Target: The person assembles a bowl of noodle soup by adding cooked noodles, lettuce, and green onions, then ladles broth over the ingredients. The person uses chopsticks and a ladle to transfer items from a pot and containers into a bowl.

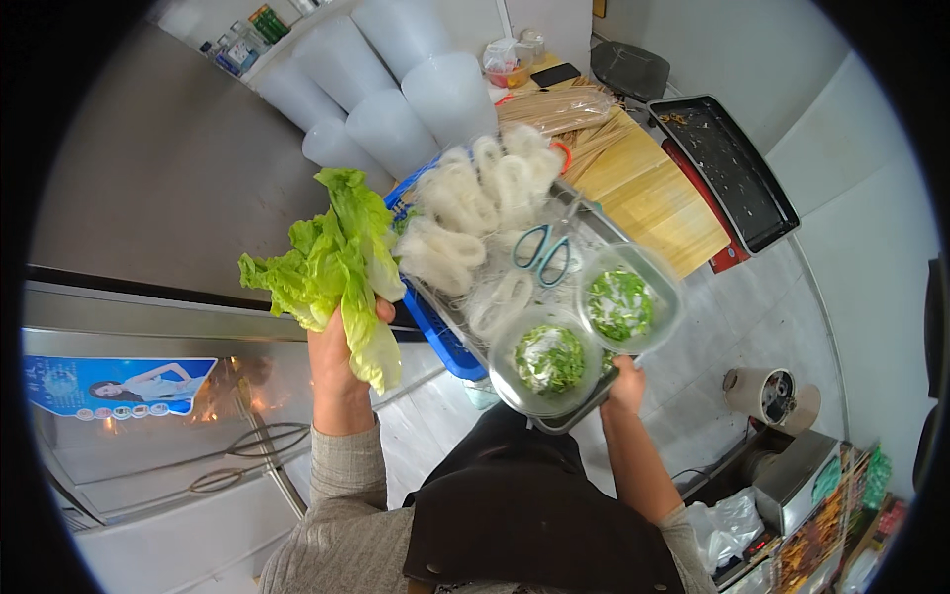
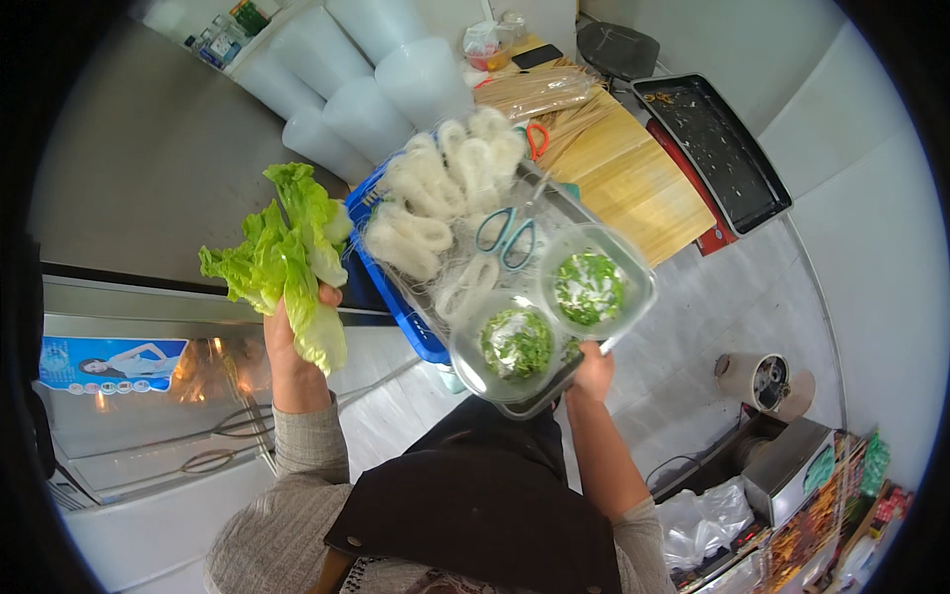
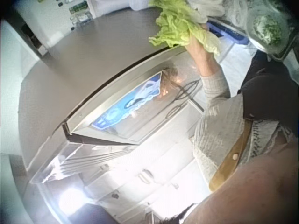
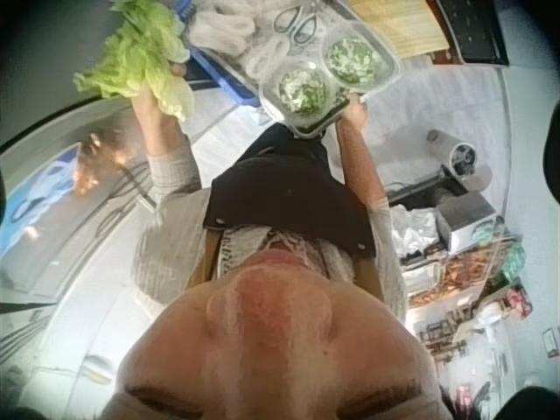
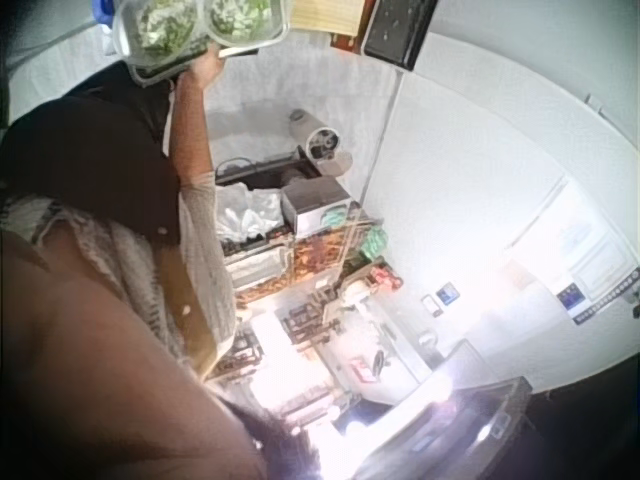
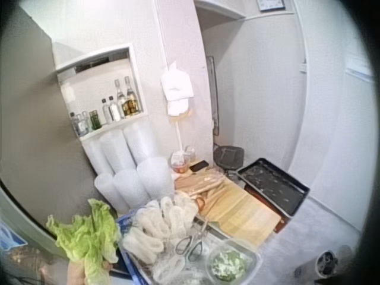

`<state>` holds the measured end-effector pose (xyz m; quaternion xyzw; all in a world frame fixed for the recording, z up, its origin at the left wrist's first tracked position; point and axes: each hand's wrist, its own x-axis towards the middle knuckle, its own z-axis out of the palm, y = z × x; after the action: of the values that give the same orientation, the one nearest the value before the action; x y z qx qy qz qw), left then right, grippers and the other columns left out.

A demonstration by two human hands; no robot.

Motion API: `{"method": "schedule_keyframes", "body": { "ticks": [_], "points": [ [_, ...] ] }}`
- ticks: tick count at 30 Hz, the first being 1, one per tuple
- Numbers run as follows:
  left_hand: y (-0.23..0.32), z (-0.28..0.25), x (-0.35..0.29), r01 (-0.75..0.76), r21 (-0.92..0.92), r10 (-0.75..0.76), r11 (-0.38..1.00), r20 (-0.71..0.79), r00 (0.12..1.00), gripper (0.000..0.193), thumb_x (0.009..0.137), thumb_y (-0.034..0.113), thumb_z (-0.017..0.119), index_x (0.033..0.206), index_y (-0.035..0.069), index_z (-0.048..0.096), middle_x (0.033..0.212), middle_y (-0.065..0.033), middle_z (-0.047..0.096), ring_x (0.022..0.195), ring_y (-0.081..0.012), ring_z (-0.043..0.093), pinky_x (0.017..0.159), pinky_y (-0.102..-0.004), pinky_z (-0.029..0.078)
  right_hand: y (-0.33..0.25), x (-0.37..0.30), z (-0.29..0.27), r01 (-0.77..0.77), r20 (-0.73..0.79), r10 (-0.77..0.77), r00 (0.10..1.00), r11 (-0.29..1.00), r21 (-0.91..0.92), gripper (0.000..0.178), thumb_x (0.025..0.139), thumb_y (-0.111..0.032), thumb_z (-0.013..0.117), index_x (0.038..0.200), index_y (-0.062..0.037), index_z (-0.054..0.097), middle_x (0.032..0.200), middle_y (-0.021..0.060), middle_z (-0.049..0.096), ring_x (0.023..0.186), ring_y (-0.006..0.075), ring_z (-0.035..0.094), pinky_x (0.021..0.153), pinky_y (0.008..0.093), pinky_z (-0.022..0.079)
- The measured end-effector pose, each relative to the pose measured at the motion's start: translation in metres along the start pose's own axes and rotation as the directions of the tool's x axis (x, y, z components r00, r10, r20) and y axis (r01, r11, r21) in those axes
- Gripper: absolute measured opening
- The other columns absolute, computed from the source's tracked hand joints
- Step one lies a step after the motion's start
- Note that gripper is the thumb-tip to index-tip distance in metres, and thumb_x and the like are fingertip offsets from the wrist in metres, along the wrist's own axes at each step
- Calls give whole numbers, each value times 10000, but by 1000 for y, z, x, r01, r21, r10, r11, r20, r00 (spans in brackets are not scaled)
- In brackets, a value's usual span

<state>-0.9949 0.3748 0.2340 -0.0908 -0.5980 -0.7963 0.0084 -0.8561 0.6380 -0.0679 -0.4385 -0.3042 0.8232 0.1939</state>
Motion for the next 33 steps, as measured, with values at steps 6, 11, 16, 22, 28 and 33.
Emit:
{"method": "schedule_keyframes", "body": {
  "ticks": [6, 11, 16, 22, 28, 33],
  "points": [
    [-6, 32, 1, 271, -213, -185, 939, 353, 917, 585, 903, 355, 740, 1323, 12, 521, 1023, -121, 632, 758, -190, 568, 662, -326, 447, 28, -5, 40, 22, -99, -30, 995, 996, -83, 404, 869, -192, 621, 1194, 49, 615, 998, 94, 664, 899, 203, 610, 812, 375, 484],
    [-14, 68, -3, 493, -150, -278, 857, 672, 687, 548, 923, 372, 685, 1316, 18, 541, 1020, -121, 630, 711, -184, 536, 654, -337, 412, 17, 11, 49, 105, 11, -105, 994, 984, -143, 487, 901, -254, 640, 1259, 74, 598, 1081, 132, 668, 968, 219, 600, 866, 382, 477],
    [-25, 109, -16, 675, -3, -336, 738, 865, 372, 447, 1005, 385, 519, 1248, 15, 581, 994, -104, 637, 628, -173, 479, 657, -342, 379, -38, -34, 7, 92, -31, -102, 994, 968, -235, 558, 985, -310, 661, 1393, 45, 523, 1226, 132, 651, 1054, 184, 613, 896, 284, 490],
    [-54, 177, -77, 809, 426, -461, 406, 859, -221, 465, 1021, 376, 490, 1236, -29, 562, 944, -118, 622, 608, -176, 519, 647, -351, 391, -79, -155, -67, 390, -115, -384, 916, 790, 474, 706, 1010, -430, 618, 1550, -55, 363, 1457, 157, 524, 1280, 278, 560, 1065, 448, 487],
    [-68, 162, -248, 568, 808, -488, 157, 563, -667, 492, 930, 146, 672, 1390, 54, 524, 1080, -161, 658, 726, -198, 595, 636, -334, 479, -23, -317, -175, 416, -71, -509, 858, 607, 677, 576, 1044, -499, 446, 1482, -131, 511, 1451, 45, 586, 1320, 220, 555, 1074, 435, 449],
    [-58, 129, -401, 245, 927, -316, 285, 332, -889, 452, 894, 195, 721, 1281, 7, 581, 1003, -111, 669, 712, -176, 610, 623, -307, 482, 74, -463, -232, 706, -480, -539, 692, 367, 606, 475, 1072, -366, 471, 1454, -88, 527, 1423, 63, 597, 1302, 223, 569, 1090, 419, 456]
  ]
}}
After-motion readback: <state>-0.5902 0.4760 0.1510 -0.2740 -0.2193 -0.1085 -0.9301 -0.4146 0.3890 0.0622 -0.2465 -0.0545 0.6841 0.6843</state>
